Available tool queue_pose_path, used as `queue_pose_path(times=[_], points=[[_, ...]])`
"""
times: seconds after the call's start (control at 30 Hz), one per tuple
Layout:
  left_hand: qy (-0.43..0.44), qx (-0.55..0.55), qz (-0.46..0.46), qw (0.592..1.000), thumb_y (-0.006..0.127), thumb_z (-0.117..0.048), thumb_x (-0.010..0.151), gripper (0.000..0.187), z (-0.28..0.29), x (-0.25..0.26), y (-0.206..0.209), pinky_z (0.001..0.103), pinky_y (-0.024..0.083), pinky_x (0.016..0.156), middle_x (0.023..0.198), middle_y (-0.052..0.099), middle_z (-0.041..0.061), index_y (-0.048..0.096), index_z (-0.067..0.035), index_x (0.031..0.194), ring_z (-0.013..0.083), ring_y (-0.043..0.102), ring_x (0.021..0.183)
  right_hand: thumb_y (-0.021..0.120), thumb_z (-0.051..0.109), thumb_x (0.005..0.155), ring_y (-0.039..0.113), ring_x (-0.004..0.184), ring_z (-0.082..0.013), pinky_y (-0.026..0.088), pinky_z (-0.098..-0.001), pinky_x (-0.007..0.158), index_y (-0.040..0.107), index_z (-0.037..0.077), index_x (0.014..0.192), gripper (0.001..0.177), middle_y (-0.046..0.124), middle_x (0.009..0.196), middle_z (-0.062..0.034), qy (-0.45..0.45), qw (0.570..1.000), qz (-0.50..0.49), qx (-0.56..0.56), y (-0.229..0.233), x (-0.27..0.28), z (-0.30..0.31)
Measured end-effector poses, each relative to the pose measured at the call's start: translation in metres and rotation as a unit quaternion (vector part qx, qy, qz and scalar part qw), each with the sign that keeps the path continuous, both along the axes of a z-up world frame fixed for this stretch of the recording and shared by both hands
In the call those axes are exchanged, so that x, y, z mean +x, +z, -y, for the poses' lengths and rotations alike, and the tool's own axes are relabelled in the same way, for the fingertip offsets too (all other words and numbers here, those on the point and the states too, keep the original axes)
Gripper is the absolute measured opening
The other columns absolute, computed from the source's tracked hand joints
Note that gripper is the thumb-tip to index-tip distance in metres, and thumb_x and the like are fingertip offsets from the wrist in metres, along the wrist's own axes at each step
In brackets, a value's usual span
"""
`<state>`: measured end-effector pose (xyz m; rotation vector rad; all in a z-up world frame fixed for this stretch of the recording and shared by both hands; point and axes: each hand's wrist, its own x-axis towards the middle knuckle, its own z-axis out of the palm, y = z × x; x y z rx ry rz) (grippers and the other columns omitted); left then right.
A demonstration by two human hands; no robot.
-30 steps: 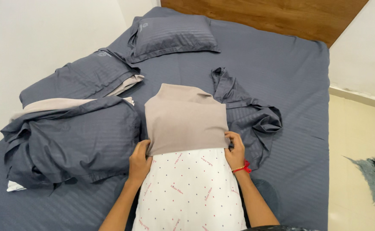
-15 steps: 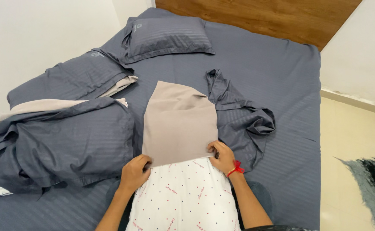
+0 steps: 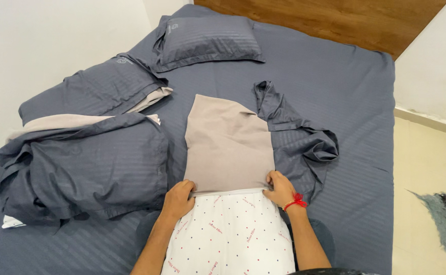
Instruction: The person fits multiple pillowcases over pillows by hand on a bed.
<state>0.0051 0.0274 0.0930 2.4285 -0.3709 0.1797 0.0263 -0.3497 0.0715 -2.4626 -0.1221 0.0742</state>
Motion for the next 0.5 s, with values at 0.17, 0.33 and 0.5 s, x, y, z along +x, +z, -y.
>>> queue_pose_path(times=[0.17, 0.33, 0.5], points=[[0.041, 0.030, -0.046, 0.998, 0.067, -0.001, 0.064, 0.023, -0.003, 0.003, -0.026, 0.044, 0.051, 0.071, 0.092, 0.062, 0.008, 0.063, -0.008, 0.085, 0.0331, 0.061, 0.092, 0.074, 0.013, 0.077, 0.064, 0.111, -0.0407, 0.050, -0.0422, 0.091, 0.056, 0.006, 0.115, 0.043, 0.067, 0.114, -0.0229, -0.073, 0.979, -0.165, -0.091, -0.079, 0.008, 0.016], [0.005, -0.083, -0.026, 0.996, 0.062, 0.002, 0.069, 0.016, -0.012, 0.010, -0.037, 0.040, 0.050, 0.075, 0.090, 0.058, 0.011, 0.055, -0.003, 0.082, 0.0330, 0.061, 0.089, 0.068, 0.006, 0.077, 0.068, 0.106, -0.0438, 0.055, -0.0423, 0.086, 0.059, 0.002, 0.116, 0.041, 0.072, 0.109, -0.0255, -0.085, 0.996, -0.015, 0.020, -0.069, 0.015, 0.017], [0.079, -0.133, 0.057, 0.986, 0.059, 0.006, 0.070, 0.018, 0.000, 0.003, -0.019, 0.040, 0.047, 0.075, 0.093, 0.058, 0.010, 0.050, -0.003, 0.083, 0.0320, 0.058, 0.088, 0.064, -0.003, 0.074, 0.073, 0.099, -0.0352, 0.057, -0.0402, 0.086, 0.057, 0.004, 0.120, 0.047, 0.073, 0.111, -0.0211, -0.154, 0.961, 0.140, 0.183, -0.044, 0.032, -0.006]])
